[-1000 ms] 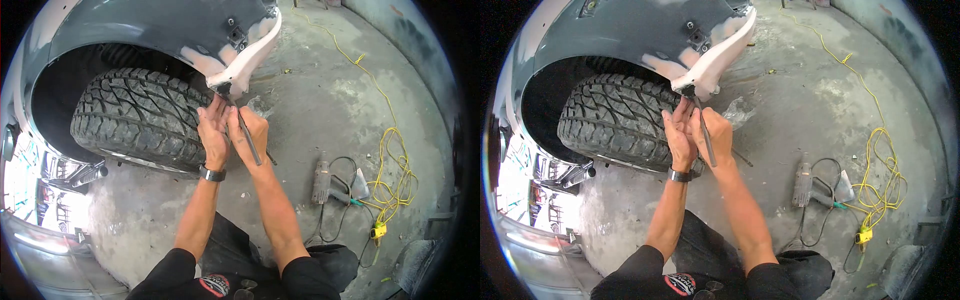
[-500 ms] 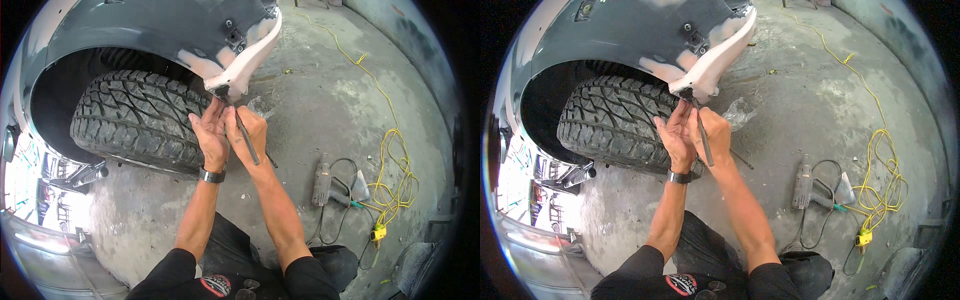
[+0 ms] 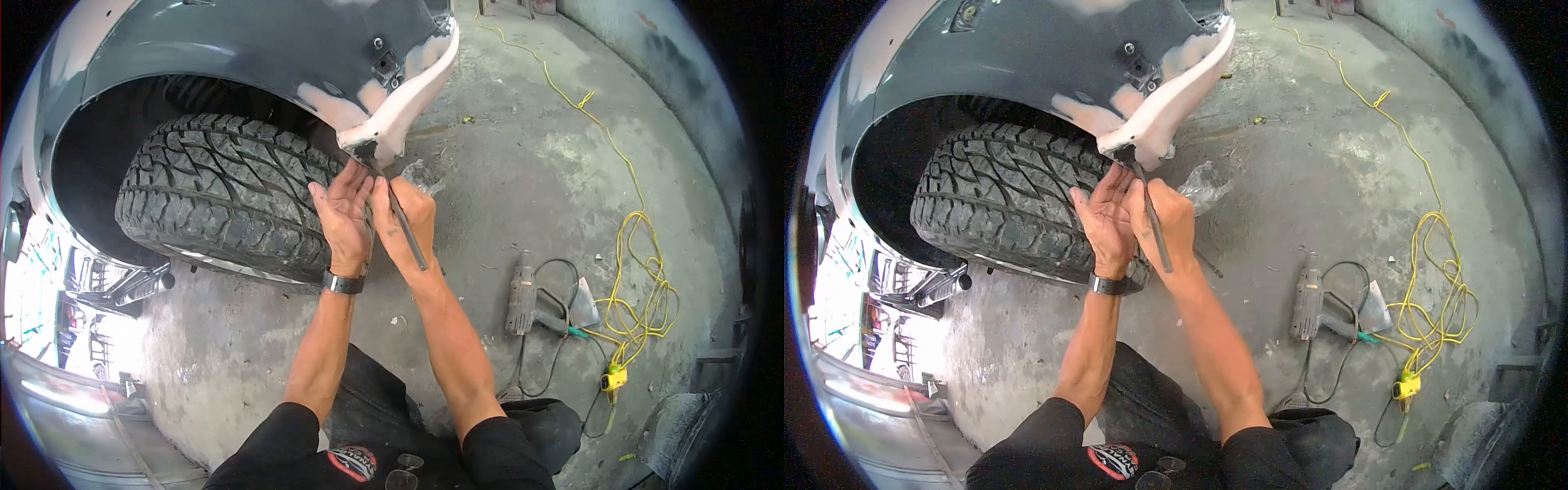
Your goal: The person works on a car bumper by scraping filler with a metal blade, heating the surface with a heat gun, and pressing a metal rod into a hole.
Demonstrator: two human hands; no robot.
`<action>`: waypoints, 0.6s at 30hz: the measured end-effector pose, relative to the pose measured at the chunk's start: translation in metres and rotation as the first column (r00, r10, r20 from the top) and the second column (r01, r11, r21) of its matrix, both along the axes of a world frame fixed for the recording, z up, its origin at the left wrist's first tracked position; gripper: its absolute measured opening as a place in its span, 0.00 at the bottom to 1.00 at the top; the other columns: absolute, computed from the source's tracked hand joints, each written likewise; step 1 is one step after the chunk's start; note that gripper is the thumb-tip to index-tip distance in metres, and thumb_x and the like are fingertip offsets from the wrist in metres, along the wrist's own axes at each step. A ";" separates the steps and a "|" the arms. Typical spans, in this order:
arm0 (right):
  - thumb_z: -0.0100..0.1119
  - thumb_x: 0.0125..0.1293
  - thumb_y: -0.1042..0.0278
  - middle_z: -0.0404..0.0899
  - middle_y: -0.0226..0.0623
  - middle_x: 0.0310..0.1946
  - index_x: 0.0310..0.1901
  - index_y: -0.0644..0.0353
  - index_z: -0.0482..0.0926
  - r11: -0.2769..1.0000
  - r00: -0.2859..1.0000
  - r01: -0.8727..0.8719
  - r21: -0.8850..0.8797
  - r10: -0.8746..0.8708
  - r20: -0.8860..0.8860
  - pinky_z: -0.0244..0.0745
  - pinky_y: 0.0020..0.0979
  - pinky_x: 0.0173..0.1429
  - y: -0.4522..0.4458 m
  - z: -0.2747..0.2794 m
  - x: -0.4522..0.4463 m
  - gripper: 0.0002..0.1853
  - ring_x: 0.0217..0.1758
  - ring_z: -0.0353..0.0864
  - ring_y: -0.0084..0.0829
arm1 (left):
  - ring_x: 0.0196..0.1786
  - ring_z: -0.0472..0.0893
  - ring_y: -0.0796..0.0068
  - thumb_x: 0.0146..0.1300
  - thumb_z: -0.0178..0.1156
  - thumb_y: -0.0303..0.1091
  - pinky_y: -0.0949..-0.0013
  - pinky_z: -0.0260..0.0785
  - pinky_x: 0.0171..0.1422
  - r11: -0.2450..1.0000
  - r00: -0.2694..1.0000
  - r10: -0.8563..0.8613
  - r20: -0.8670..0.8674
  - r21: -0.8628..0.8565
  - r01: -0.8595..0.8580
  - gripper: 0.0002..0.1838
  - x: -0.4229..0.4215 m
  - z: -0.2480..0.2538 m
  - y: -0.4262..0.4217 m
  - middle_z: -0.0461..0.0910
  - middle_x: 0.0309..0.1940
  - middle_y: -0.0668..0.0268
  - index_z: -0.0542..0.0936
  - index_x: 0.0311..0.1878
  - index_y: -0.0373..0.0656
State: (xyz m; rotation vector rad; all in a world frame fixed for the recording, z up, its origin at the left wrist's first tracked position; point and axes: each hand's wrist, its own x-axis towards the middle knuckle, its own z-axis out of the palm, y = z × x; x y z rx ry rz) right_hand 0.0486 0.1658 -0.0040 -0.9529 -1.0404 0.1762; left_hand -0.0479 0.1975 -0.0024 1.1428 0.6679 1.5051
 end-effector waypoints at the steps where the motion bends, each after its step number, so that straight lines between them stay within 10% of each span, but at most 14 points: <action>1: 0.60 0.69 0.72 0.69 0.47 0.14 0.22 0.64 0.69 0.999 1.000 -0.027 -0.034 0.026 -0.011 0.65 0.40 0.23 -0.004 0.001 0.001 0.16 0.16 0.72 0.44 | 0.72 0.68 0.53 0.76 0.28 0.67 0.55 0.55 0.80 1.000 1.000 0.015 -0.021 0.006 -0.014 0.48 0.001 0.002 0.000 0.68 0.70 0.44 0.64 0.71 0.25; 18: 0.61 0.69 0.73 0.68 0.44 0.15 0.24 0.63 0.71 1.000 1.000 0.020 0.024 -0.020 0.017 0.63 0.37 0.23 -0.010 0.005 -0.001 0.15 0.15 0.69 0.41 | 0.77 0.60 0.49 0.80 0.30 0.59 0.53 0.50 0.83 0.990 0.998 -0.063 -0.024 0.121 0.065 0.42 0.006 0.002 -0.002 0.60 0.74 0.41 0.58 0.74 0.22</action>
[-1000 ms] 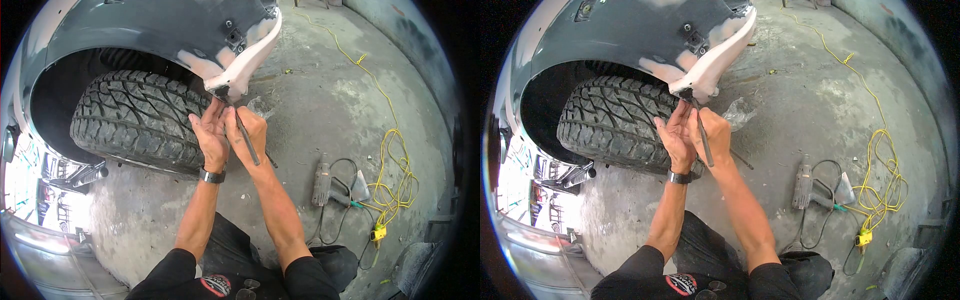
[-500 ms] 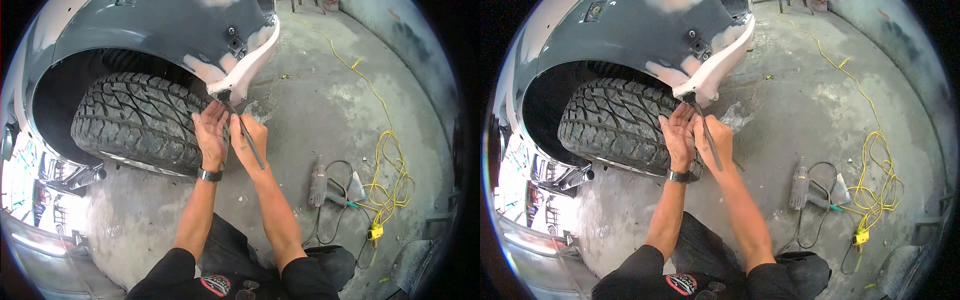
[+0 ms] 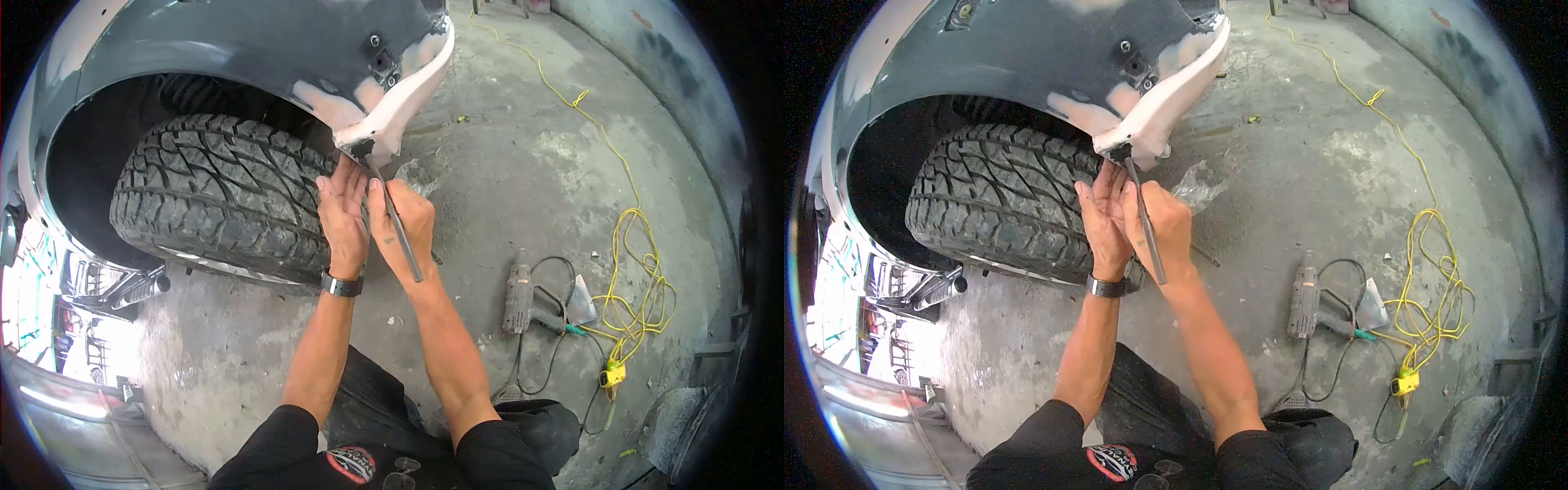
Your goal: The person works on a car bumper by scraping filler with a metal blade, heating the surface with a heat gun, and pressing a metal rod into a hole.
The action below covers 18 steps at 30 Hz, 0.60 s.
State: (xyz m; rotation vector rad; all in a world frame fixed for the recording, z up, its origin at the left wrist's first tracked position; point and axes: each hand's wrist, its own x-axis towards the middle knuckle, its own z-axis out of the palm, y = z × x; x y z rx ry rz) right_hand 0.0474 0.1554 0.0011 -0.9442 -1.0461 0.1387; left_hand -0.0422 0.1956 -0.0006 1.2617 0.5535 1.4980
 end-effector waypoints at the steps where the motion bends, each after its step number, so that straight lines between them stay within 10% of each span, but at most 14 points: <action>1: 0.61 0.69 0.73 0.68 0.44 0.15 0.24 0.63 0.71 1.000 1.000 0.001 0.000 -0.001 -0.002 0.64 0.37 0.23 0.000 0.000 0.000 0.15 0.15 0.70 0.41 | 0.77 0.61 0.50 0.80 0.31 0.59 0.54 0.50 0.83 1.000 1.000 -0.004 0.004 -0.010 0.004 0.42 0.001 0.001 -0.001 0.60 0.74 0.42 0.58 0.74 0.23; 18: 0.61 0.67 0.74 0.70 0.45 0.15 0.23 0.63 0.70 0.999 1.000 0.005 0.032 -0.006 0.031 0.65 0.40 0.23 0.014 0.004 0.002 0.15 0.17 0.73 0.45 | 0.72 0.68 0.59 0.76 0.26 0.68 0.60 0.55 0.80 0.987 0.993 0.064 0.104 -0.153 -0.048 0.49 0.018 0.014 -0.014 0.69 0.70 0.48 0.63 0.73 0.26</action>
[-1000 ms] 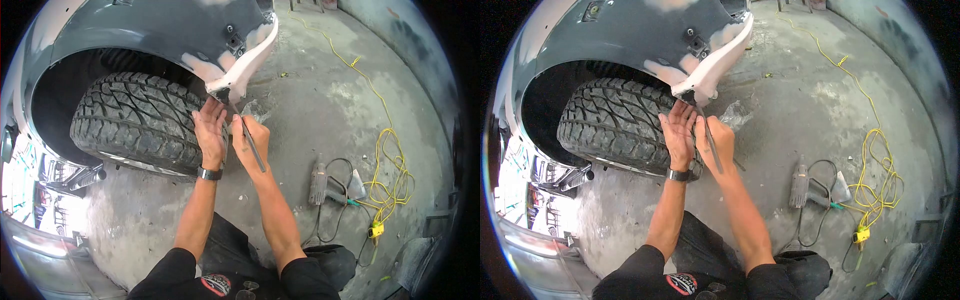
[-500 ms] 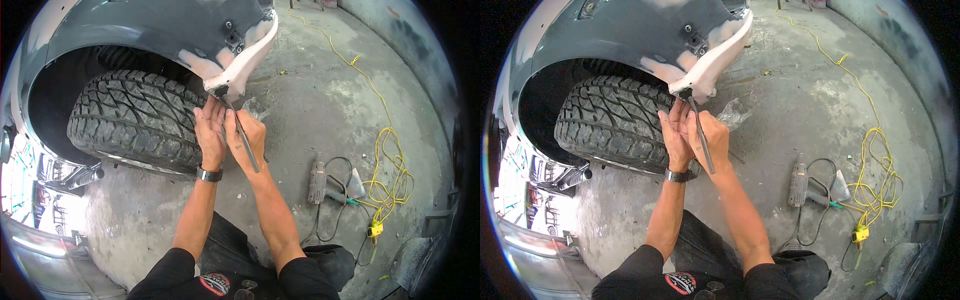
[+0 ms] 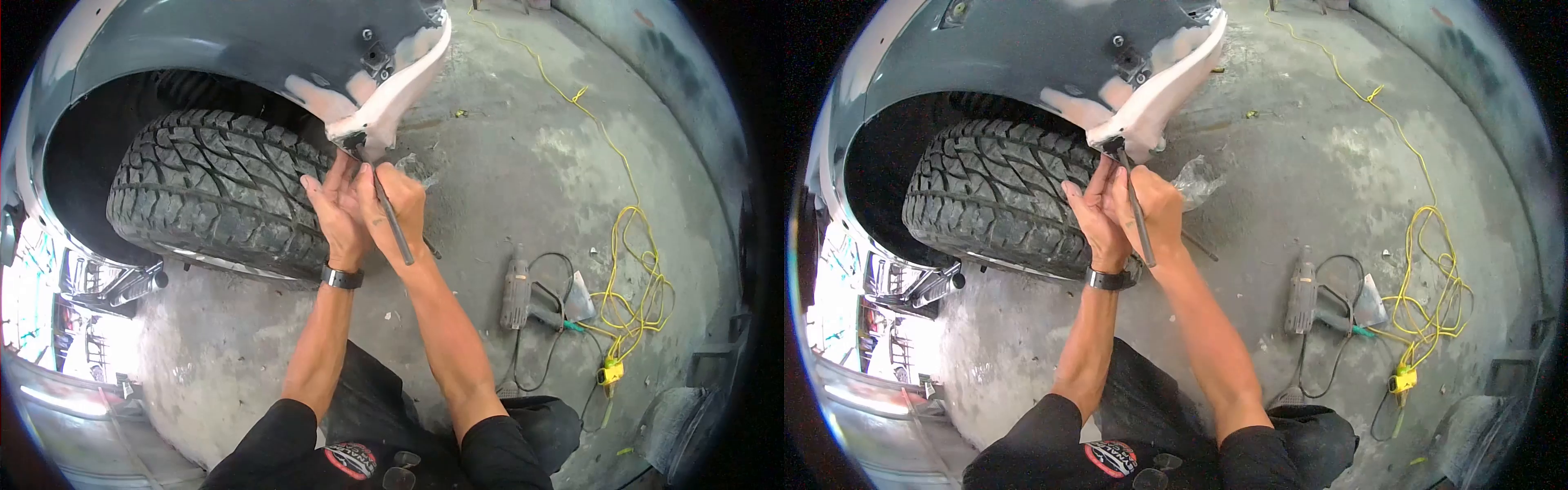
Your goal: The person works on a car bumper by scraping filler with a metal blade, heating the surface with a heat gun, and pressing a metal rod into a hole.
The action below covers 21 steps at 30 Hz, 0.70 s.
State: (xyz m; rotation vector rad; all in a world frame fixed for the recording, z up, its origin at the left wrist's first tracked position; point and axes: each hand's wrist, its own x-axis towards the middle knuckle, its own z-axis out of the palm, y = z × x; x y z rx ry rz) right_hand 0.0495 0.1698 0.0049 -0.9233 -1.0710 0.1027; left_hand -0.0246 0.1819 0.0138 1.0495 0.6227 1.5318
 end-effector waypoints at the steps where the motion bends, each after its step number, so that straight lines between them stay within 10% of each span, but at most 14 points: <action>1: 0.61 0.68 0.72 0.71 0.47 0.16 0.23 0.63 0.69 0.999 1.000 -0.018 -0.033 0.018 -0.007 0.67 0.42 0.25 -0.003 -0.002 0.001 0.16 0.19 0.74 0.48 | 0.72 0.68 0.58 0.76 0.27 0.68 0.60 0.55 0.80 1.000 1.000 -0.006 0.002 0.002 0.006 0.48 0.000 -0.001 0.000 0.69 0.70 0.48 0.64 0.73 0.26; 12: 0.61 0.68 0.67 0.68 0.47 0.15 0.23 0.67 0.72 0.917 0.915 -0.240 -0.318 0.104 -0.391 0.64 0.38 0.26 -0.058 -0.024 0.045 0.17 0.18 0.64 0.31 | 0.54 0.80 0.71 0.78 0.54 0.45 0.66 0.74 0.61 0.951 0.937 0.259 -0.233 0.230 -0.206 0.27 -0.010 -0.008 0.024 0.80 0.55 0.57 0.72 0.66 0.30; 15: 0.59 0.72 0.61 0.69 0.27 0.15 0.25 0.65 0.76 0.902 0.963 -0.100 -0.420 -0.019 -0.270 0.65 0.27 0.18 -0.056 -0.056 0.061 0.19 0.16 0.68 0.18 | 0.50 0.79 0.77 0.75 0.60 0.42 0.72 0.74 0.57 0.901 0.883 0.363 -0.296 0.354 -0.252 0.24 -0.004 0.003 0.032 0.80 0.51 0.62 0.74 0.63 0.31; 21: 0.60 0.69 0.63 0.66 0.38 0.15 0.23 0.68 0.72 0.900 0.919 -0.092 -0.425 -0.088 -0.384 0.62 0.34 0.23 -0.065 -0.059 0.079 0.20 0.18 0.62 0.25 | 0.42 0.78 0.81 0.65 0.71 0.36 0.75 0.72 0.45 0.819 0.832 0.480 -0.280 0.483 -0.309 0.27 0.002 -0.002 0.053 0.81 0.44 0.65 0.74 0.61 0.30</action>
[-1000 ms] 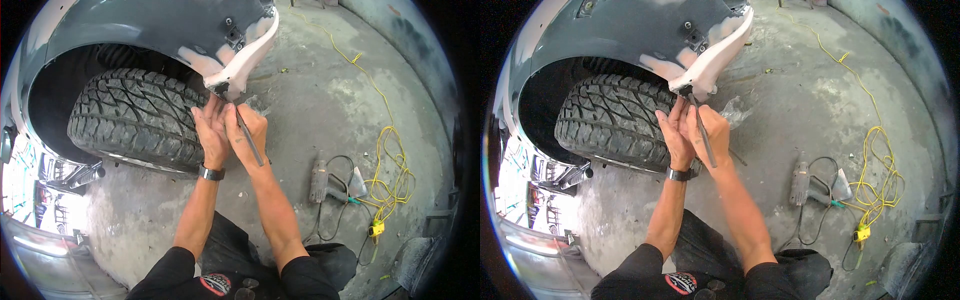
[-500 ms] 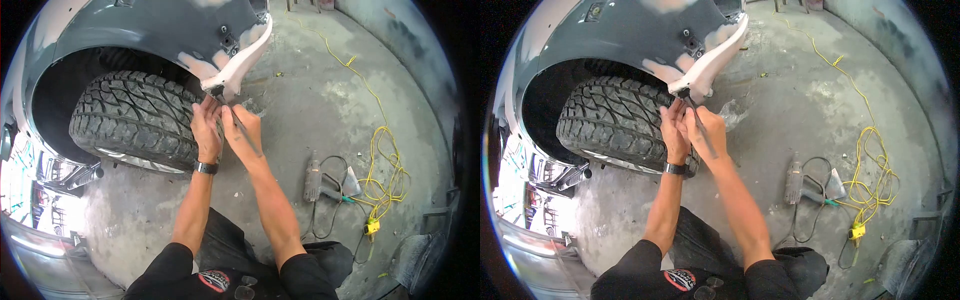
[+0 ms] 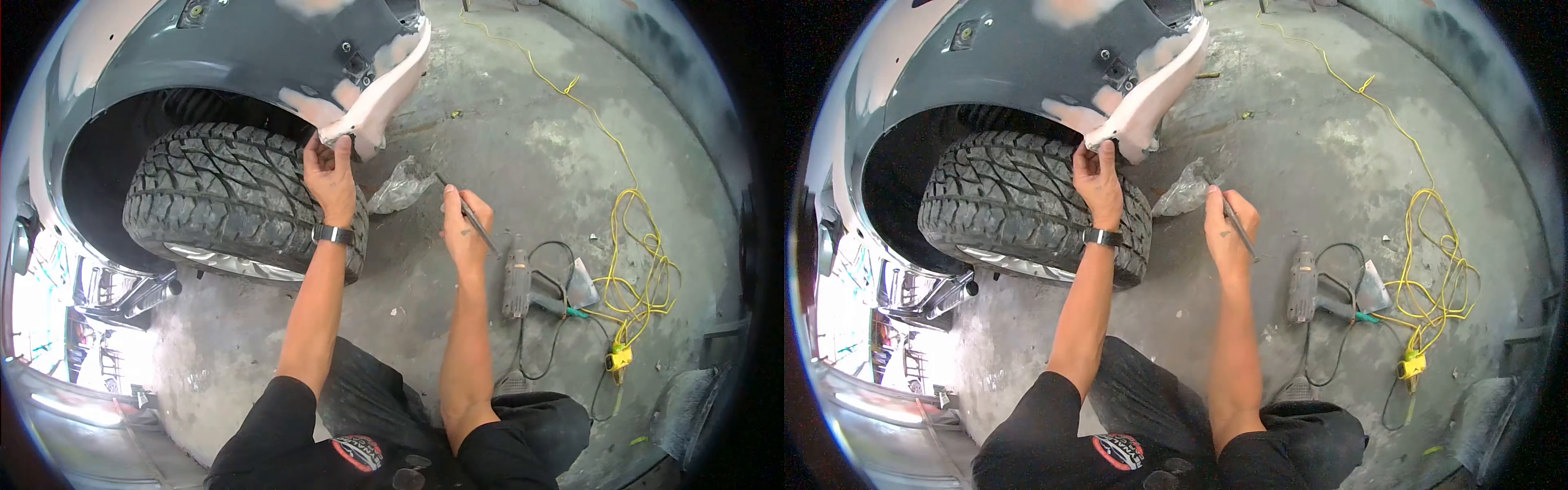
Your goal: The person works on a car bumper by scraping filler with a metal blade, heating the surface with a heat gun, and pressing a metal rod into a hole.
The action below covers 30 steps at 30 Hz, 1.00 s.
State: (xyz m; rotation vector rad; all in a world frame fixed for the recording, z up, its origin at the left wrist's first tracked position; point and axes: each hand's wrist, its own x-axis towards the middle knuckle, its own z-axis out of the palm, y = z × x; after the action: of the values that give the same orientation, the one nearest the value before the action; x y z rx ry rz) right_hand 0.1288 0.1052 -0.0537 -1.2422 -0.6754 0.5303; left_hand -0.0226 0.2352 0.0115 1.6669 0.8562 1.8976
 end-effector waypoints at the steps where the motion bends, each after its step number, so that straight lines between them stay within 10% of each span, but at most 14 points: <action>1: 0.60 0.68 0.66 0.64 0.43 0.14 0.21 0.69 0.69 1.000 1.000 0.012 0.010 -0.012 -0.029 0.59 0.38 0.26 -0.001 0.003 0.001 0.20 0.19 0.58 0.29 | 0.40 0.78 0.81 0.64 0.73 0.36 0.75 0.72 0.44 0.998 0.995 0.064 -0.082 -0.008 -0.065 0.27 0.002 -0.004 -0.001 0.81 0.43 0.66 0.75 0.59 0.31; 7: 0.59 0.71 0.57 0.72 0.29 0.17 0.26 0.65 0.78 0.997 0.993 -0.012 -0.070 0.020 0.113 0.70 0.27 0.18 0.007 -0.027 0.003 0.20 0.17 0.70 0.20 | 0.38 0.82 0.66 0.63 0.71 0.41 0.64 0.74 0.44 0.924 0.897 0.064 -0.438 -0.314 -0.219 0.23 -0.010 -0.075 -0.001 0.82 0.39 0.56 0.80 0.51 0.32; 10: 0.61 0.68 0.62 0.68 0.41 0.14 0.23 0.69 0.74 0.999 1.000 -0.015 -0.034 0.015 0.002 0.61 0.37 0.25 0.004 -0.020 0.001 0.20 0.18 0.65 0.28 | 0.45 0.85 0.57 0.69 0.63 0.42 0.60 0.74 0.52 0.967 0.674 -0.026 -0.738 -0.191 -0.171 0.23 -0.011 -0.082 -0.049 0.82 0.44 0.50 0.79 0.57 0.32; 13: 0.63 0.68 0.56 0.73 0.35 0.16 0.25 0.68 0.79 0.936 0.924 -0.329 -0.128 0.291 -0.249 0.67 0.35 0.24 -0.001 -0.022 0.003 0.22 0.19 0.68 0.27 | 0.51 0.84 0.62 0.70 0.62 0.48 0.62 0.74 0.55 0.868 0.546 -0.391 -0.740 -0.494 -0.047 0.27 -0.020 -0.089 -0.087 0.84 0.48 0.53 0.79 0.59 0.33; 16: 0.61 0.70 0.49 0.74 0.29 0.19 0.30 0.63 0.82 0.786 0.762 -0.593 -0.173 0.479 -0.436 0.74 0.31 0.22 0.014 -0.083 -0.007 0.22 0.19 0.72 0.24 | 0.56 0.82 0.62 0.69 0.64 0.48 0.63 0.74 0.58 0.902 0.555 -0.362 -0.749 -0.432 0.006 0.28 -0.015 -0.080 -0.114 0.82 0.51 0.54 0.77 0.63 0.37; 19: 0.61 0.70 0.47 0.75 0.28 0.22 0.32 0.62 0.83 0.766 0.706 -0.583 -0.271 0.312 -0.636 0.74 0.30 0.22 0.013 -0.138 -0.031 0.23 0.19 0.72 0.23 | 0.57 0.82 0.62 0.67 0.66 0.46 0.63 0.74 0.58 0.890 0.569 -0.388 -0.725 -0.456 0.026 0.29 -0.010 -0.074 -0.123 0.80 0.55 0.54 0.76 0.65 0.38; 23: 0.61 0.70 0.50 0.73 0.29 0.19 0.31 0.67 0.81 0.874 0.883 -0.384 -0.299 0.252 -0.397 0.67 0.32 0.25 0.003 -0.142 -0.051 0.23 0.24 0.71 0.23 | 0.55 0.82 0.65 0.66 0.68 0.44 0.64 0.75 0.56 0.888 0.616 -0.376 -0.692 -0.458 0.027 0.29 -0.015 -0.060 -0.121 0.80 0.54 0.55 0.76 0.64 0.37; 30: 0.58 0.74 0.63 0.68 0.29 0.16 0.25 0.64 0.73 0.978 0.978 -0.177 0.106 0.162 0.131 0.61 0.29 0.21 0.008 0.002 -0.062 0.19 0.18 0.65 0.19 | 0.71 0.71 0.60 0.81 0.37 0.55 0.58 0.63 0.74 0.907 0.979 -0.200 -0.047 -0.387 0.167 0.35 -0.023 -0.016 -0.069 0.69 0.71 0.52 0.65 0.73 0.31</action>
State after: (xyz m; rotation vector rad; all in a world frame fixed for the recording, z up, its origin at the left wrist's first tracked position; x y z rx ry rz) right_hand 0.0671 0.1128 -0.0512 -1.1183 -0.9097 0.5505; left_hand -0.0459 0.1657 -0.0043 1.5328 0.9917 1.4323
